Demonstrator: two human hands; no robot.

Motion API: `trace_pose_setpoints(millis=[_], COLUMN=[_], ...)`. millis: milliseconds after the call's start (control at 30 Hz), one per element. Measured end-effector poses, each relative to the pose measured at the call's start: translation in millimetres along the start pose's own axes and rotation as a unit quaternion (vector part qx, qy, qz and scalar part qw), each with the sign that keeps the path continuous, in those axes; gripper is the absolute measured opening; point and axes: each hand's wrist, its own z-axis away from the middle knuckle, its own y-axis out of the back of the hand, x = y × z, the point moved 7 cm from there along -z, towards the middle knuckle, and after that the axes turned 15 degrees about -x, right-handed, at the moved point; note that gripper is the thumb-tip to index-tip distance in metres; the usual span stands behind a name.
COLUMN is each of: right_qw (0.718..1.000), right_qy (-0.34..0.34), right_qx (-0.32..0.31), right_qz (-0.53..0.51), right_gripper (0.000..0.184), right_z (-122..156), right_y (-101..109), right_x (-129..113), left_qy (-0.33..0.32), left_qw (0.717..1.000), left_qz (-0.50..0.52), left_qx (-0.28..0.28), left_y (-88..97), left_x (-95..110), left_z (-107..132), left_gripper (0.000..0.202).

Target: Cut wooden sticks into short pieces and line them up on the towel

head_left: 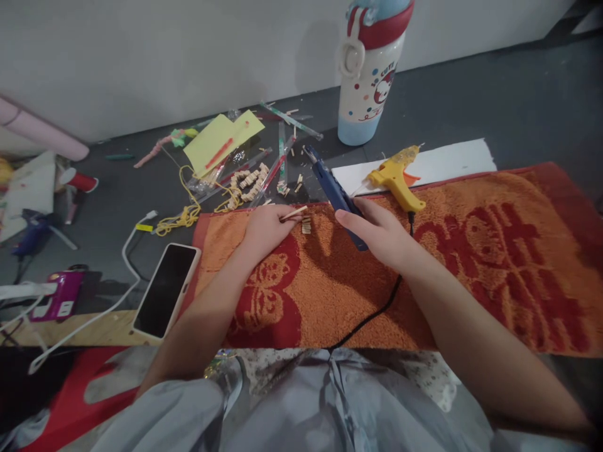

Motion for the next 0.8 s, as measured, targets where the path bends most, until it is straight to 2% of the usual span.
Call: trace_pose_setpoints(millis=[367,800], right_qw=[1.000,1.000], right_qy=[-0.010,-0.004], right_qx=[-0.006,-0.005], right_qz=[0.012,0.016], right_gripper=[0.037,0.039], right_z=[3.8,3.6], right_y=[-1.0,-1.3], right_x=[-7.1,-7.1], left_qy=[-0.022,-0.042], left_qw=[0.998,0.998], left_qz=[-0.034,-0.010], left_qx=[-0.043,-0.048], left_y=[-0.9,-2.9], left_x=[7.3,6.5], left_z=[5.2,5.7], left_gripper=[0.030,0.024])
